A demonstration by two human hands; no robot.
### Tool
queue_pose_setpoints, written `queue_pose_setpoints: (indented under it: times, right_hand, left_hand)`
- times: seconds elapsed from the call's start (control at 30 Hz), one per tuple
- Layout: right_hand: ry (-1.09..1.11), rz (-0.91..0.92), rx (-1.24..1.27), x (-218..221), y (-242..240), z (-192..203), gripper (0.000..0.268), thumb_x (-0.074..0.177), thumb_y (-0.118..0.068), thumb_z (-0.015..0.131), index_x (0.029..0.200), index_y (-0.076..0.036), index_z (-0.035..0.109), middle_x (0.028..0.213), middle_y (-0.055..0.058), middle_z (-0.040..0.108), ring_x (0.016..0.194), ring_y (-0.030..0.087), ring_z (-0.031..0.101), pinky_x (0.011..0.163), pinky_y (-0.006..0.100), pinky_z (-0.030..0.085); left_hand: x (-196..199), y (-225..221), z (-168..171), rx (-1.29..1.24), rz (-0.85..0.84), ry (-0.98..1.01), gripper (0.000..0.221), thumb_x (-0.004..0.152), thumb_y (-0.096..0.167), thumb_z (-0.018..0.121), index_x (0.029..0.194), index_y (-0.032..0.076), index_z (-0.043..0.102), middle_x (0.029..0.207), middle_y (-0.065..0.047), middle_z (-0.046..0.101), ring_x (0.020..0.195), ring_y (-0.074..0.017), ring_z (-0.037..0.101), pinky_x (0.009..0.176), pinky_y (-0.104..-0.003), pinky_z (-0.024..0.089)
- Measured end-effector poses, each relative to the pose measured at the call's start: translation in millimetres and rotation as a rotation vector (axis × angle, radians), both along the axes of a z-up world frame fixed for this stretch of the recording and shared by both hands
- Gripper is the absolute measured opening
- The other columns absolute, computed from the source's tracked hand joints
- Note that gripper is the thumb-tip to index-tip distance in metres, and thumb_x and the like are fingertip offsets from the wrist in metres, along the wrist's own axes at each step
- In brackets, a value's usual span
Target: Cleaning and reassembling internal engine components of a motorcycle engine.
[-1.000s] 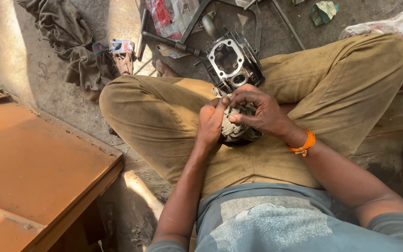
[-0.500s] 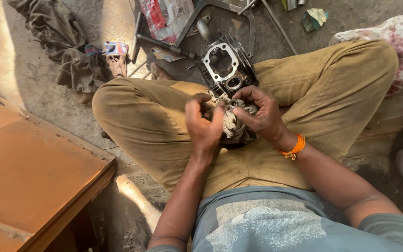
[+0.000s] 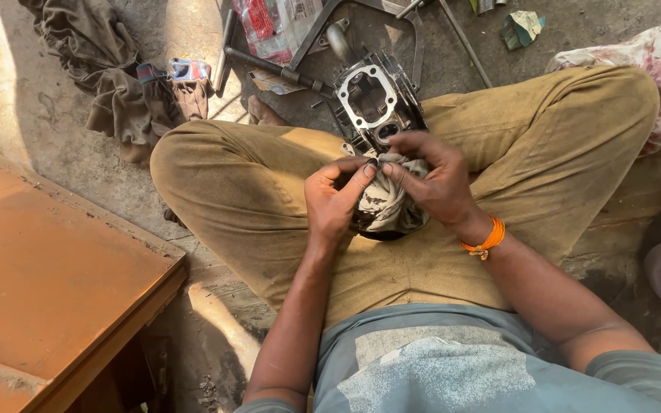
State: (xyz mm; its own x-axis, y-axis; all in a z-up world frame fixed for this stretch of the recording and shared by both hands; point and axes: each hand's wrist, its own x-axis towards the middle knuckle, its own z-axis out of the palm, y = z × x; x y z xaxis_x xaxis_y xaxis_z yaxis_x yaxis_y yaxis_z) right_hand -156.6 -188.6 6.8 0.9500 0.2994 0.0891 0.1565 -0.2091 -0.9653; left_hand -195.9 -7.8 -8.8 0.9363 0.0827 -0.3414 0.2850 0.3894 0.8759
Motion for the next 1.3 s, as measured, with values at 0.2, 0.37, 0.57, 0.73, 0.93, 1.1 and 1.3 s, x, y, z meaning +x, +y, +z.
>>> queue_pose_setpoints:
  times: [0.2,0.37,0.57,0.73,0.93,1.1,1.3]
  right_hand:
    - [-0.080,-0.021,0.070,0.0,1.2,1.6,0.018,0.095,-0.008,0.079,0.111,-0.005,0.073,0.106,0.008,0.075,0.099,0.015,0.074,0.085,0.029,0.062]
    - [-0.235,0.074,-0.078,-2.7,6.2,12.0,0.017,0.096,-0.005,0.073,0.113,-0.001,0.074,0.110,0.012,0.071,0.102,0.020,0.071,0.087,0.032,0.059]
    - [-0.180,0.063,-0.250,-32.6,14.2,-12.1,0.011,0.091,-0.008,0.075,0.101,-0.004,0.076,0.100,0.012,0.069,0.083,0.026,0.069,0.071,0.036,0.058]
    - [-0.339,0.189,-0.322,-34.4,21.7,-22.4,0.011,0.082,-0.008,0.077,0.090,-0.004,0.071,0.090,0.014,0.069,0.077,0.031,0.069,0.069,0.041,0.055]
    - [-0.298,0.053,-0.181,-30.4,27.3,3.3,0.013,0.085,-0.004,0.072,0.097,-0.002,0.070,0.097,0.014,0.072,0.085,0.028,0.073,0.076,0.037,0.059]
    - [-0.268,-0.012,-0.141,-26.0,20.0,-4.5,0.010,0.091,-0.002,0.069,0.100,0.000,0.070,0.101,0.013,0.074,0.093,0.023,0.074,0.083,0.034,0.061]
    - [-0.133,-0.092,0.029,-23.9,14.3,-21.6,0.011,0.098,-0.005,0.069,0.108,-0.002,0.069,0.102,0.010,0.074,0.095,0.017,0.074,0.084,0.030,0.063]
  left_hand:
    - [2.0,1.4,-2.3,-0.152,-0.058,0.057,0.022,0.097,0.008,0.071,0.109,-0.010,0.070,0.097,-0.013,0.072,0.082,-0.0145,0.069,0.075,-0.026,0.058]
    - [1.4,0.5,0.8,-0.387,-0.124,0.170,0.024,0.097,0.008,0.068,0.112,-0.010,0.067,0.096,-0.013,0.073,0.081,-0.0143,0.070,0.073,-0.027,0.059]
    - [3.7,-2.8,-7.5,-0.262,0.003,0.176,0.020,0.101,0.011,0.066,0.106,-0.008,0.068,0.091,-0.013,0.073,0.073,-0.0168,0.070,0.066,-0.029,0.061]
    - [9.5,-6.9,-13.6,-0.566,0.025,0.070,0.017,0.102,0.006,0.065,0.112,-0.005,0.071,0.107,-0.011,0.073,0.094,-0.0146,0.070,0.087,-0.028,0.057]
    - [4.4,2.9,-38.7,-0.735,0.028,0.025,0.019,0.103,0.003,0.068,0.120,-0.007,0.063,0.107,-0.019,0.072,0.094,-0.0227,0.070,0.087,-0.034,0.059]
    - [12.0,-0.5,-13.9,-0.677,0.125,0.048,0.033,0.097,0.000,0.068,0.128,-0.007,0.062,0.105,-0.016,0.071,0.093,-0.0216,0.071,0.086,-0.033,0.060]
    - [7.1,0.6,-28.4,-0.620,0.141,0.118,0.032,0.098,-0.002,0.069,0.127,-0.013,0.062,0.105,-0.021,0.071,0.094,-0.0244,0.072,0.089,-0.035,0.062]
